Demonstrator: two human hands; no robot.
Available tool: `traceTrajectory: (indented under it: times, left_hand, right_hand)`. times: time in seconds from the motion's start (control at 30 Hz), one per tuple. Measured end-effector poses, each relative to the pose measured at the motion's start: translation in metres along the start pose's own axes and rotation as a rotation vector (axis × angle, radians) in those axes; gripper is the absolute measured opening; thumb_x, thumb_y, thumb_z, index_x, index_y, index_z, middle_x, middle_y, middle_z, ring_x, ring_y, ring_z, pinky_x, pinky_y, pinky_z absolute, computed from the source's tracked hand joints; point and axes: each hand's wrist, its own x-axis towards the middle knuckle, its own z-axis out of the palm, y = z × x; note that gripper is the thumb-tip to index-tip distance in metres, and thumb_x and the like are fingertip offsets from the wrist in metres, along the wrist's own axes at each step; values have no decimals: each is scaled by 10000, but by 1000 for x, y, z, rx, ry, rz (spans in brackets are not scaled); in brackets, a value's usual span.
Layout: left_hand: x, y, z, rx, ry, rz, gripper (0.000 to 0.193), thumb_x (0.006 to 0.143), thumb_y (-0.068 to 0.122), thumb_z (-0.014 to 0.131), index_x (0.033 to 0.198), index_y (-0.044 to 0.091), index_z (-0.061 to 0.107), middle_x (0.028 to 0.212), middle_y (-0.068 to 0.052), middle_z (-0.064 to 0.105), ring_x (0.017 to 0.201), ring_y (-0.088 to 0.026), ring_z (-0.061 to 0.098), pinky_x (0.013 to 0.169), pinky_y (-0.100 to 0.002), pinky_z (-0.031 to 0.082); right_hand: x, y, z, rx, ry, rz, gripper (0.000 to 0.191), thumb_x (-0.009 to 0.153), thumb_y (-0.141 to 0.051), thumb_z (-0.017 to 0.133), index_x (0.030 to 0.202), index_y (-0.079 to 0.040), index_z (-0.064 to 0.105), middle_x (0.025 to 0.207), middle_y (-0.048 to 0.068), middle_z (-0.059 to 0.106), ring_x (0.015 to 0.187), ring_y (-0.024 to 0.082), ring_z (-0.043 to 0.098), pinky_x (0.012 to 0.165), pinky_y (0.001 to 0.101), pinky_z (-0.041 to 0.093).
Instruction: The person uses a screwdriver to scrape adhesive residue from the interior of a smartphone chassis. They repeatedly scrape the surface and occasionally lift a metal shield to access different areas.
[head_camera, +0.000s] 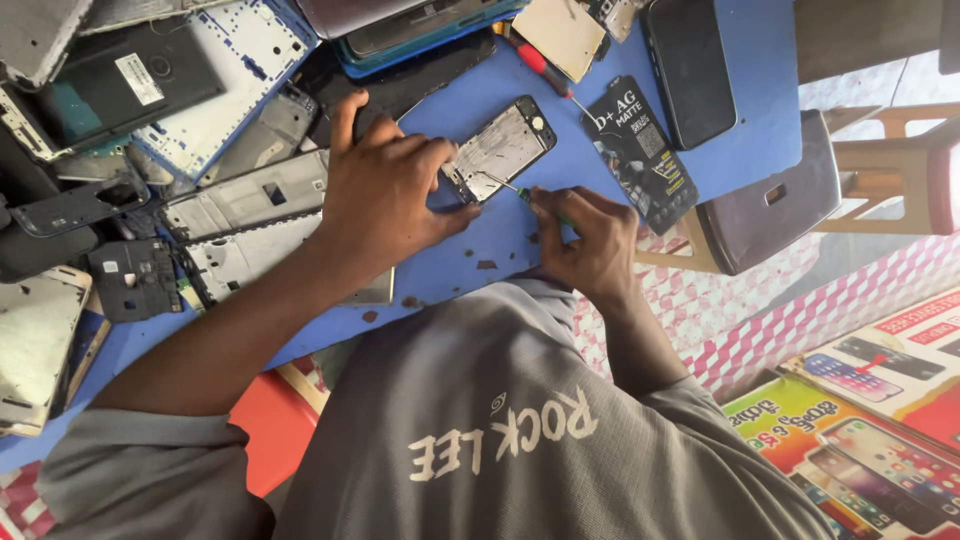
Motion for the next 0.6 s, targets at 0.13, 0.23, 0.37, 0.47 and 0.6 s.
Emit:
traceTrajectory:
  times: [0.13, 0.23, 0.37, 0.47, 0.6]
  left_hand:
    - [0, 0, 0, -14, 4, -10, 575, 772, 549, 871, 1115, 103, 749, 795, 24, 702, 944, -230, 632, 1193, -558, 184]
    - [-2, 0, 0, -20, -36, -29, 547, 777, 544, 871, 1085, 108, 751, 771, 29, 697, 932, -226, 632, 1209, -557, 182]
    - [-2, -1, 1, -6, -9, -17, 567, 783, 551, 868, 1116, 108, 748, 784, 29, 694, 942, -228, 631, 1207, -556, 173]
    - [-2, -1, 1, 6, -11, -19, 558, 782, 549, 866, 1104, 109, 749, 789, 24, 695, 941, -223, 635, 1209, -556, 169]
    - [-3, -1, 1, -15, -26, -22, 549, 807, 546, 866, 1109, 103, 750, 788, 20, 693, 941, -226, 632, 1211, -548, 172]
  right_hand:
    - [-2, 8, 0, 32, 6, 20, 137, 923, 27, 715, 1045, -24, 749, 955, 152, 754, 802, 279, 764, 698, 330, 596]
    - [1, 16, -1, 14, 28, 45, 121, 941, 39, 703, 1019, -31, 764, 917, 141, 772, 699, 239, 752, 608, 306, 562]
    - [3, 19, -2, -18, 87, 63, 117, 964, 32, 705, 1064, -8, 748, 932, 145, 759, 735, 225, 760, 617, 302, 567]
    - [4, 14, -2, -122, 49, -42, 103, 909, 32, 744, 995, -13, 780, 840, 139, 747, 665, 244, 728, 570, 348, 535]
    - [7, 8, -1, -74, 62, -19, 59, 993, 25, 714, 1023, -21, 737, 948, 128, 757, 763, 230, 758, 637, 325, 569]
